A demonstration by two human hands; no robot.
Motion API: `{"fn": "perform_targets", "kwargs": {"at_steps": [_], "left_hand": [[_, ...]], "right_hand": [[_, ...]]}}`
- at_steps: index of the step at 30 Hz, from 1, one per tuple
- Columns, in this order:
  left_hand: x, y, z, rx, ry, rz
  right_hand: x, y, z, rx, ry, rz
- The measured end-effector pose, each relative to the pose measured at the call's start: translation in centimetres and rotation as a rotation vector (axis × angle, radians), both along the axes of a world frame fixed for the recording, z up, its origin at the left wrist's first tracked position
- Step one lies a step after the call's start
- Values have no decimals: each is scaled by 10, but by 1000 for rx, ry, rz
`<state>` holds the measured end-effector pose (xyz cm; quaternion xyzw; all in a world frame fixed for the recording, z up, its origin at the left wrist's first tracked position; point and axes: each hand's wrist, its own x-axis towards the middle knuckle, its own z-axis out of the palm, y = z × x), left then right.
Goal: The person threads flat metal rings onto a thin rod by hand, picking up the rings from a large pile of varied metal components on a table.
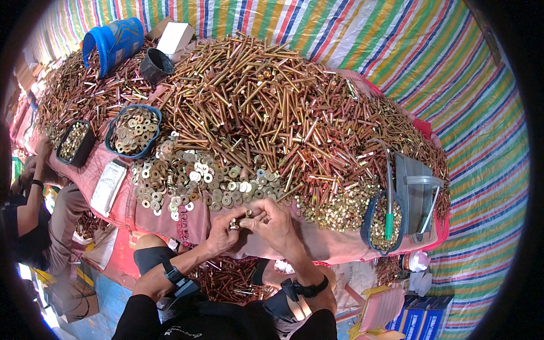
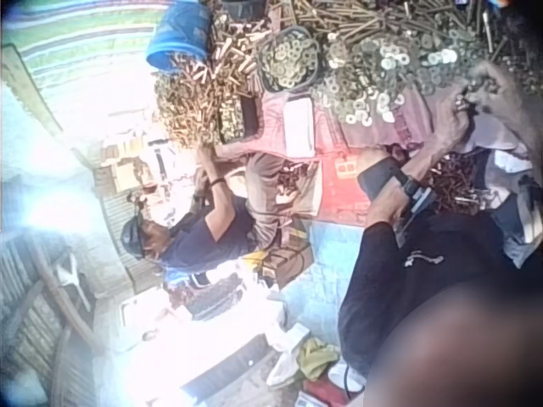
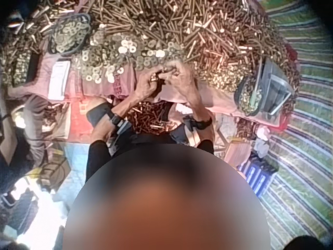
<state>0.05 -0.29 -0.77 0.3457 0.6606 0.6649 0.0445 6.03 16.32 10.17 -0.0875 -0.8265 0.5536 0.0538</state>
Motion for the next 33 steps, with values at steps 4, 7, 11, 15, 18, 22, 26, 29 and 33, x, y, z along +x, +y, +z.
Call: {"fn": "perform_targets", "kwargs": {"at_steps": [4, 7, 11, 15, 18, 22, 26, 29, 33], "left_hand": [[-2, -1, 7, -43, -56, -51], [-1, -2, 8, -21, -114, -87], [-3, 1, 6, -22, -29, -19], [-1, 0, 6, 2, -83, -60], [-1, -2, 11, -1, -59, -41], [-3, -4, 15, -100, -131, -95], [-4, -1, 14, -1, -35, -66], [-6, -1, 11, -24, 5, -31], [-4, -3, 8, -101, -41, -58]], "right_hand": [[-7, 1, -7, 405, 421, 111], [-5, 2, -12, 281, 286, 44], [-6, 3, -11, 151, 135, 12], [-5, 1, -8, 246, 331, 51], [-4, 2, -8, -28, 107, -4], [-2, 2, -11, 314, 355, 120], [0, 2, -11, -36, 79, 19], [0, 3, -10, -56, 144, 55], [-3, 5, -12, 349, 390, 148]]}}
